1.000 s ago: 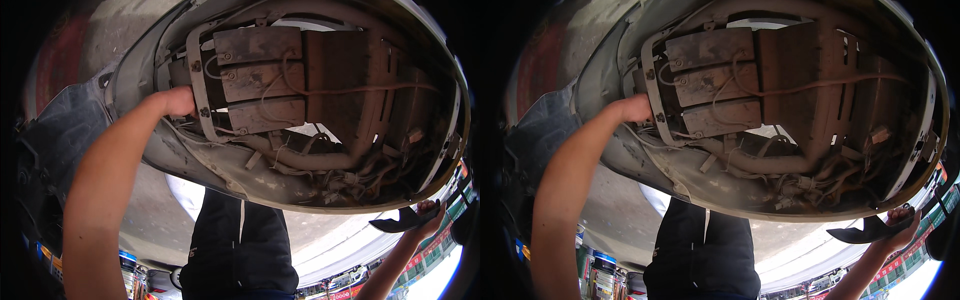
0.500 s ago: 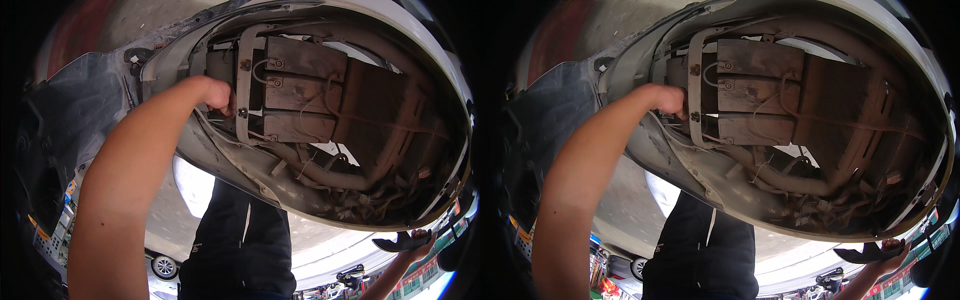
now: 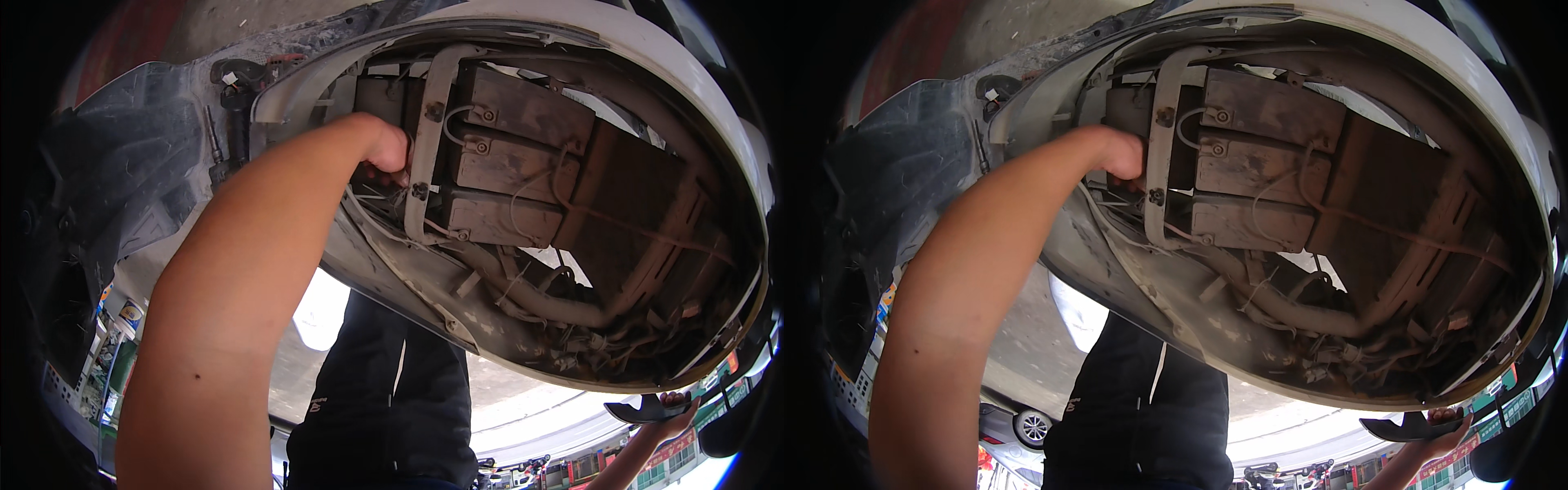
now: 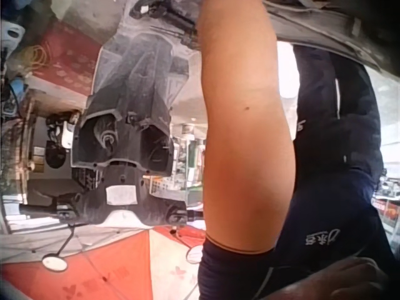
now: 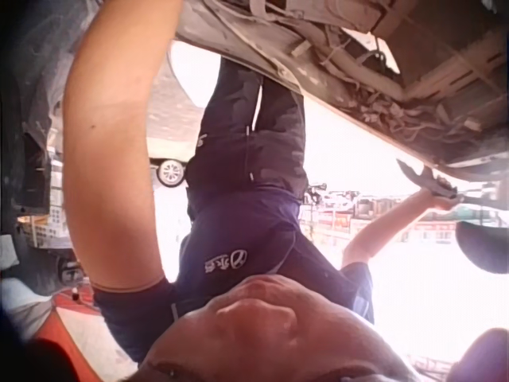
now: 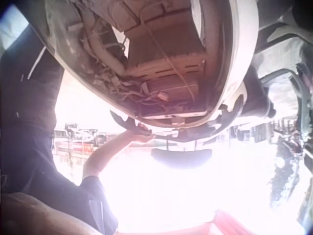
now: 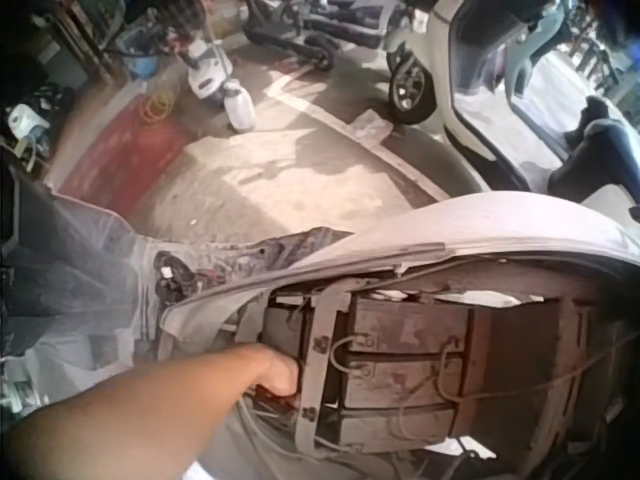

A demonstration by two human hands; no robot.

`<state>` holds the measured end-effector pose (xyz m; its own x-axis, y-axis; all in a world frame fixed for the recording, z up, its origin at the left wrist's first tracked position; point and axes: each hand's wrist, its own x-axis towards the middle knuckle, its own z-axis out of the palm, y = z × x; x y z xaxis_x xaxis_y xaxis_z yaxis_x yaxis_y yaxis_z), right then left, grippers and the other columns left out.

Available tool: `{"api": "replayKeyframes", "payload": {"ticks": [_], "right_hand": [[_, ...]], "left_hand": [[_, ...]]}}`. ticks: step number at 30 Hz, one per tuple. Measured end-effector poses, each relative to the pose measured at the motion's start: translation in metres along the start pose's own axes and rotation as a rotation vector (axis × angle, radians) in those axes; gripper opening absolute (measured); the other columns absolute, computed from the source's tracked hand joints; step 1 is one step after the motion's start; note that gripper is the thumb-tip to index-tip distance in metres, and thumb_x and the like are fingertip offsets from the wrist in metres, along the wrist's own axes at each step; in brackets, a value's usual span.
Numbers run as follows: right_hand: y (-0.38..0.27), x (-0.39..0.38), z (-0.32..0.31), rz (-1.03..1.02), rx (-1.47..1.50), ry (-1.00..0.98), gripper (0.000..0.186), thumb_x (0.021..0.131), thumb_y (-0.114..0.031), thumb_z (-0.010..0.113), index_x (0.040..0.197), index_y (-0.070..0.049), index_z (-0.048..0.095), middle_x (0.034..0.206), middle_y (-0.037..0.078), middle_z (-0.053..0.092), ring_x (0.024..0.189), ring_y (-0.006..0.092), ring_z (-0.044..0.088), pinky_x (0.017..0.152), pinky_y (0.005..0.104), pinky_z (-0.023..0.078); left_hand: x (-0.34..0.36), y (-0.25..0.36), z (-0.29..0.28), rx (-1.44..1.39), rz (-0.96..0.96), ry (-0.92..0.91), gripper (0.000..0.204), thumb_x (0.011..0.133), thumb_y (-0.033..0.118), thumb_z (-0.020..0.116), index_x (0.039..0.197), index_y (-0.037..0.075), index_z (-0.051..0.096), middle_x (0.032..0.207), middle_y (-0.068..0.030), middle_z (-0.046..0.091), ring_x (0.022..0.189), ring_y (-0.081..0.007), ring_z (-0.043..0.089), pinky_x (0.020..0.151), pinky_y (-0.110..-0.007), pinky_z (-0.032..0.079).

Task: The person works on the internal wiring of a white scooter with the seat removed. They disconnect and reconnect several wire connectors under the seat, then use a multimeter to test electrical continuity on the scooter's wiring.

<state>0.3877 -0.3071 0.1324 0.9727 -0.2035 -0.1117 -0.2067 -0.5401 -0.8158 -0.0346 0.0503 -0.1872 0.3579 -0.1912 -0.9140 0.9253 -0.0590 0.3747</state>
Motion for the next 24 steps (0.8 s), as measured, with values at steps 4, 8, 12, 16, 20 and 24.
{"api": "replayKeyframes", "payload": {"ticks": [4, 8, 12, 16, 20, 24], "right_hand": [[0.001, -0.002, 0.001, -0.013, -0.005, 0.018, 0.042, 0.1, -0.038, 0.053, 0.07, -0.01, 0.044, 0.054, 0.001, 0.038, 0.047, 0.0136, 0.035, 0.049, 0.0286, 0.032], [-0.001, -0.007, 0.005, -0.009, -0.015, 0.035, 0.041, 0.1, -0.038, 0.053, 0.072, -0.009, 0.046, 0.054, 0.001, 0.038, 0.047, 0.0133, 0.035, 0.049, 0.0282, 0.032], [-0.003, -0.01, 0.006, 0.0, -0.028, 0.032, 0.042, 0.101, -0.039, 0.052, 0.072, -0.009, 0.045, 0.055, 0.002, 0.039, 0.048, 0.0138, 0.037, 0.049, 0.0284, 0.033], [-0.003, -0.01, 0.003, -0.004, -0.026, 0.015, 0.043, 0.101, -0.039, 0.052, 0.071, -0.009, 0.044, 0.055, 0.002, 0.039, 0.049, 0.0144, 0.037, 0.05, 0.0286, 0.034], [-0.003, -0.003, 0.002, 0.004, -0.021, -0.022, 0.045, 0.102, -0.04, 0.05, 0.069, -0.01, 0.042, 0.056, 0.003, 0.04, 0.048, 0.0143, 0.036, 0.051, 0.0284, 0.034], [-0.002, -0.007, 0.003, 0.002, 0.014, -0.038, 0.04, 0.101, -0.039, 0.052, 0.078, -0.007, 0.046, 0.058, 0.001, 0.04, 0.049, 0.0142, 0.038, 0.05, 0.0268, 0.033]], "left_hand": [[0.004, 0.007, -0.007, 0.201, -0.052, -0.052, 0.025, 0.088, 0.028, 0.071, 0.108, 0.013, 0.072, 0.097, -0.0023, 0.072, 0.08, -0.0172, 0.063, 0.072, -0.035, 0.053], [0.004, 0.006, -0.007, 0.246, -0.04, -0.015, 0.021, 0.086, 0.026, 0.068, 0.097, 0.01, 0.075, 0.091, -0.0028, 0.073, 0.075, -0.0176, 0.064, 0.069, -0.037, 0.051], [0.008, 0.004, -0.006, 0.204, -0.003, -0.013, 0.019, 0.086, 0.023, 0.069, 0.097, 0.01, 0.075, 0.092, -0.0038, 0.073, 0.074, -0.0177, 0.065, 0.068, -0.036, 0.052], [0.007, 0.001, -0.006, 0.113, -0.025, -0.054, 0.017, 0.086, 0.017, 0.067, 0.099, 0.009, 0.075, 0.09, -0.0039, 0.073, 0.074, -0.0171, 0.065, 0.065, -0.034, 0.051], [0.001, -0.001, 0.0, 0.239, -0.02, -0.035, 0.019, 0.085, 0.015, 0.068, 0.102, 0.008, 0.075, 0.084, -0.0048, 0.073, 0.073, -0.0175, 0.066, 0.065, -0.034, 0.052], [-0.057, 0.022, 0.01, 0.537, 0.07, 0.07, 0.025, 0.088, 0.022, 0.069, 0.102, 0.002, 0.073, 0.1, -0.0169, 0.072, 0.097, -0.0304, 0.069, 0.083, -0.041, 0.053]]}}
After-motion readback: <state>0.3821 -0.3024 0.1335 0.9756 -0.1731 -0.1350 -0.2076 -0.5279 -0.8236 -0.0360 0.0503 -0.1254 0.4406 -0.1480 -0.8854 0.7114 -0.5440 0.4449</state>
